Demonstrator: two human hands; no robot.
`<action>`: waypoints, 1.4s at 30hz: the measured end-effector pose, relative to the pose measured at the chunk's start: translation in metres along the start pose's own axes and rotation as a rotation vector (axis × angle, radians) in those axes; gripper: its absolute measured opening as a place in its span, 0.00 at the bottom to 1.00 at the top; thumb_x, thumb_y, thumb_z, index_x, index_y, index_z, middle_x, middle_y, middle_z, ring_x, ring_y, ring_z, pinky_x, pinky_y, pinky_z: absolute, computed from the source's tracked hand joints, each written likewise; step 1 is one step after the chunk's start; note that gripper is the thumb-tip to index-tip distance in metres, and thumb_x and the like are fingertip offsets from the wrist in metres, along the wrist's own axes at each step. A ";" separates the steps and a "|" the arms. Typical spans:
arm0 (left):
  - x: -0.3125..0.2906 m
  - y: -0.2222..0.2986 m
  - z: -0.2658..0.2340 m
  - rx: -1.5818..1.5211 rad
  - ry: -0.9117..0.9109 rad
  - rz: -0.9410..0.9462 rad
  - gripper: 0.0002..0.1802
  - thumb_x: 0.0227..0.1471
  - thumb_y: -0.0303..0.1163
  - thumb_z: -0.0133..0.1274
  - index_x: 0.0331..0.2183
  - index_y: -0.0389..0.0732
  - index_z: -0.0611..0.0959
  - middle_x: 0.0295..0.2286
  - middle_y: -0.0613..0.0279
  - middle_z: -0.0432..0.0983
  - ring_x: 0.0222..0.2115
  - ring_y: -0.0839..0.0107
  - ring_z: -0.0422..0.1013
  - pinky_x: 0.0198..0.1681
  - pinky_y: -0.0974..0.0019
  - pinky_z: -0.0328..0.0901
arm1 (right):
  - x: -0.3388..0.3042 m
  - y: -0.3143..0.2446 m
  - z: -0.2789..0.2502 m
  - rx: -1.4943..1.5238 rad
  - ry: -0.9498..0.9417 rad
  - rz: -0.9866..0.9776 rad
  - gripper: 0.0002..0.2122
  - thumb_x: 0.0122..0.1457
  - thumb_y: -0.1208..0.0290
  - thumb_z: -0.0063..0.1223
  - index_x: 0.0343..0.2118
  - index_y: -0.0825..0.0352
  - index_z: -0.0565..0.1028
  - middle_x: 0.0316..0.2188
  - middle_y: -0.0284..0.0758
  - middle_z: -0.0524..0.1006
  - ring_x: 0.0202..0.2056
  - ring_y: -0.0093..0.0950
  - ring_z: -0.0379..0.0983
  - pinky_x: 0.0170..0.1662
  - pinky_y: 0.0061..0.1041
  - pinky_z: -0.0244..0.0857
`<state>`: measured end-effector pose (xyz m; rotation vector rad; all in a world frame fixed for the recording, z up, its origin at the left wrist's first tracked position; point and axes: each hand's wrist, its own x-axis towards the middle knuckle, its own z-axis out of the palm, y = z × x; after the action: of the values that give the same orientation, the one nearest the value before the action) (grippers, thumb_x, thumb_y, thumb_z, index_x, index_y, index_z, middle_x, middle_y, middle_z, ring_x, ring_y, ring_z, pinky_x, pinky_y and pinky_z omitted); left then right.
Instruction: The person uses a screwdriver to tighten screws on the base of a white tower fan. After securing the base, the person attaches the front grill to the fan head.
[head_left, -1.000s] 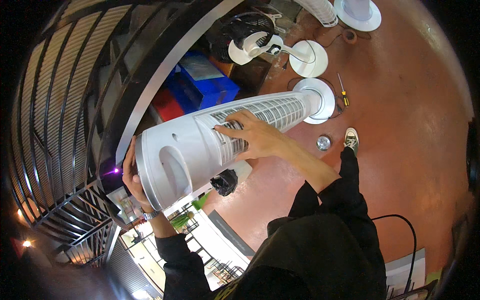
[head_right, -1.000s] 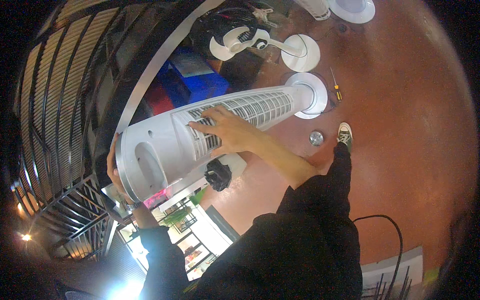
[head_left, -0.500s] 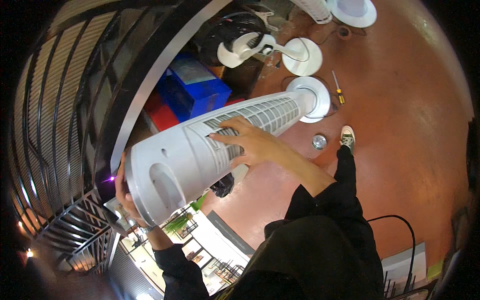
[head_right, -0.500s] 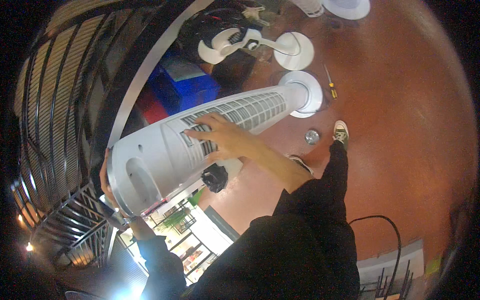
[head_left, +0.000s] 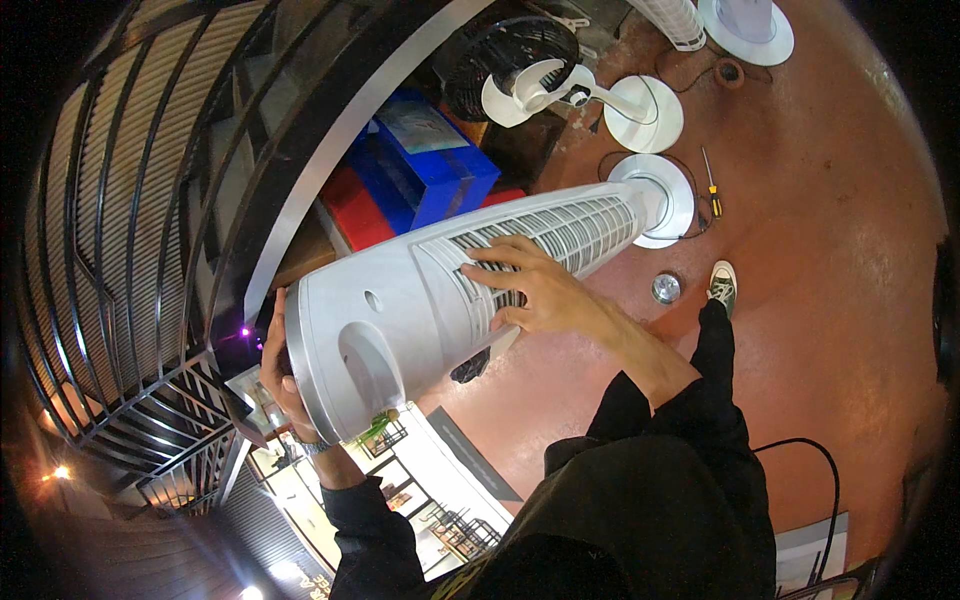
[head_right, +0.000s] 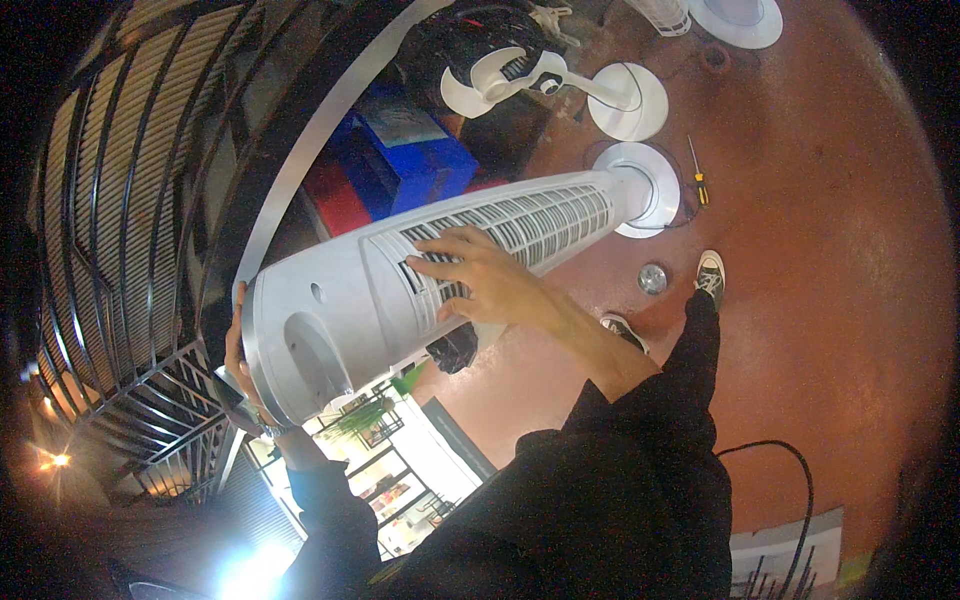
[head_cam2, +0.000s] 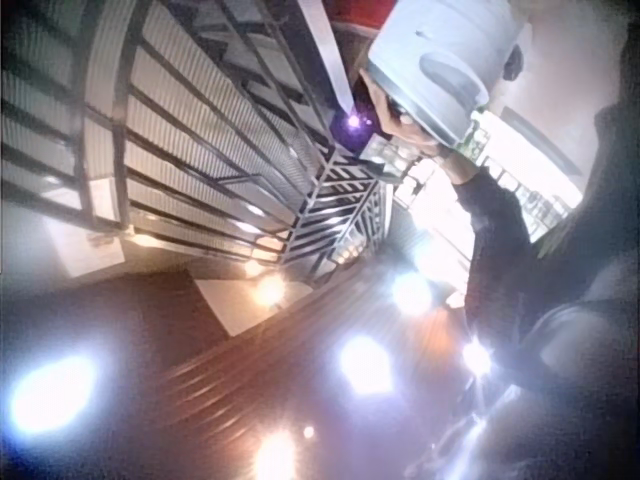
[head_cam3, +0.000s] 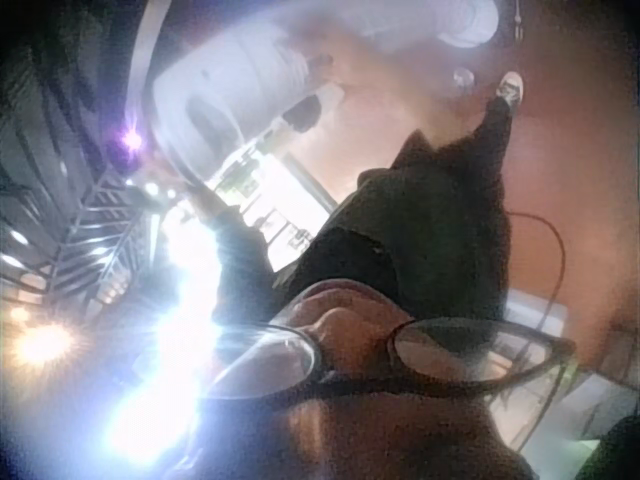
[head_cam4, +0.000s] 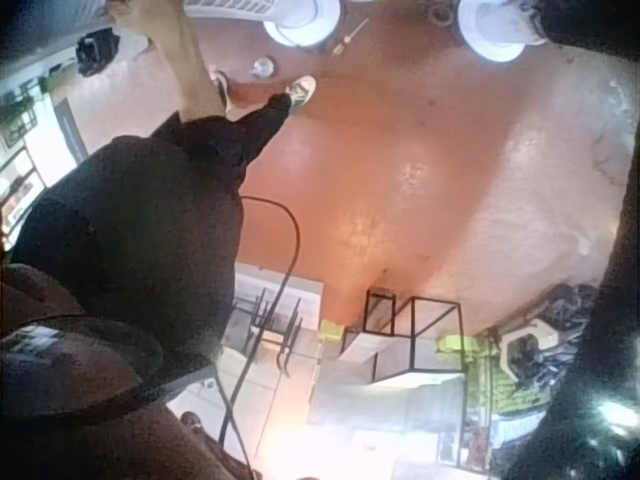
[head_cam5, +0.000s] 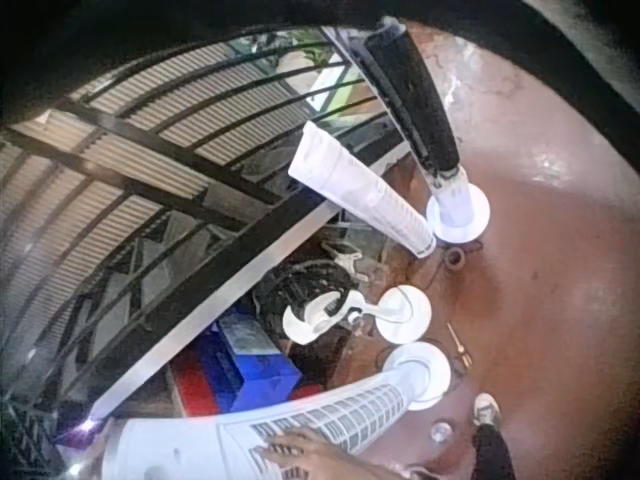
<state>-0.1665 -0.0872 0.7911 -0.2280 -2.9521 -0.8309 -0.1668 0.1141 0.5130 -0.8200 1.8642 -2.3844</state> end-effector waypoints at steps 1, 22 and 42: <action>-0.001 -0.002 0.000 -0.052 0.010 -0.007 0.46 0.47 0.68 0.43 0.52 0.38 0.71 0.56 0.38 0.58 0.54 0.48 0.61 0.52 0.49 0.62 | 0.000 -0.003 -0.001 -0.035 -0.013 0.018 0.38 0.37 0.67 0.68 0.57 0.55 0.66 0.56 0.36 0.65 0.56 0.44 0.57 0.59 0.40 0.53; 0.001 0.012 -0.010 0.324 0.019 0.031 0.38 0.51 0.59 0.48 0.50 0.36 0.73 0.53 0.42 0.64 0.54 0.53 0.62 0.57 0.52 0.57 | -0.132 0.238 0.026 -0.037 0.614 0.793 0.26 0.63 0.56 0.37 0.58 0.72 0.60 0.59 0.51 0.57 0.62 0.44 0.48 0.64 0.40 0.39; 0.006 -0.005 -0.002 0.444 0.046 -0.048 0.38 0.50 0.58 0.49 0.50 0.35 0.73 0.53 0.42 0.64 0.54 0.53 0.61 0.57 0.52 0.56 | -0.124 0.301 -0.006 -0.086 0.655 1.150 0.34 0.55 0.48 0.48 0.53 0.76 0.64 0.53 0.53 0.62 0.57 0.46 0.54 0.61 0.38 0.46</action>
<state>-0.1728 -0.0918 0.7910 -0.1084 -3.0072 -0.1650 -0.1547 0.0701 0.1906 0.9483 1.7710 -1.8104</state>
